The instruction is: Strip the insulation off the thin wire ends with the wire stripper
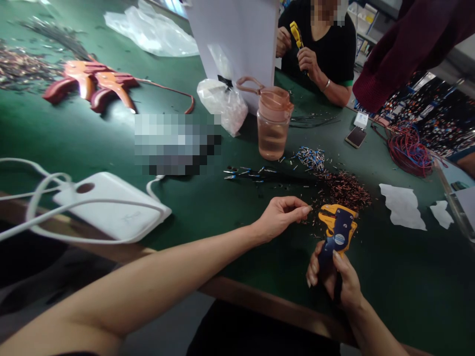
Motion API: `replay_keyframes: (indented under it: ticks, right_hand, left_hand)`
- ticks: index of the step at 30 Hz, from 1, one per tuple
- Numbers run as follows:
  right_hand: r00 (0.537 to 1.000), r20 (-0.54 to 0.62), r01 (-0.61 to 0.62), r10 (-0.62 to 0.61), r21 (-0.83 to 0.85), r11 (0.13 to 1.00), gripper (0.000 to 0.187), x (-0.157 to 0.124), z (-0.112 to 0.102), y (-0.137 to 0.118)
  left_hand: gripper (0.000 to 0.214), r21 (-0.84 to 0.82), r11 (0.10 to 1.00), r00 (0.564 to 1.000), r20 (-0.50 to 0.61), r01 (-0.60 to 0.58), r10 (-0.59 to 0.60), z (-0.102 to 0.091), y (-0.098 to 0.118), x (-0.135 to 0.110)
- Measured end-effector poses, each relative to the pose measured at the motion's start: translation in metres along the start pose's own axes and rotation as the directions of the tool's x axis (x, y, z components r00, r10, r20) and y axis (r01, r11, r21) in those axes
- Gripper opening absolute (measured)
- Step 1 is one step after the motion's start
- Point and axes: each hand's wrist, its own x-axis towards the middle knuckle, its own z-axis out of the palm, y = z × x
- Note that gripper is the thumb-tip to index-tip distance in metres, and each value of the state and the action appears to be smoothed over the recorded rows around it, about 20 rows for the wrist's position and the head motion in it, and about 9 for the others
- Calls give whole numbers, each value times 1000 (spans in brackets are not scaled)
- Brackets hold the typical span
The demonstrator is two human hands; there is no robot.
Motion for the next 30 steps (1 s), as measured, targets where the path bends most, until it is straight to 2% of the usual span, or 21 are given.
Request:
replay_keyframes:
  ticks: [11, 16, 30]
  right_hand:
    - [997, 77, 9, -2, -81, 997, 34, 0, -4, 4]
    - [997, 74, -12, 17, -62, 998, 35, -2, -4, 4]
    - [999, 26, -23, 24, -56, 998, 33, -1, 1, 4]
  left_hand:
    - [26, -34, 999, 1000, 14, 14, -14, 1, -1, -1]
    - [29, 1, 1000, 999, 31, 8, -8, 1, 1, -1]
    - [28, -46, 999, 996, 88, -1, 5, 1, 3, -2]
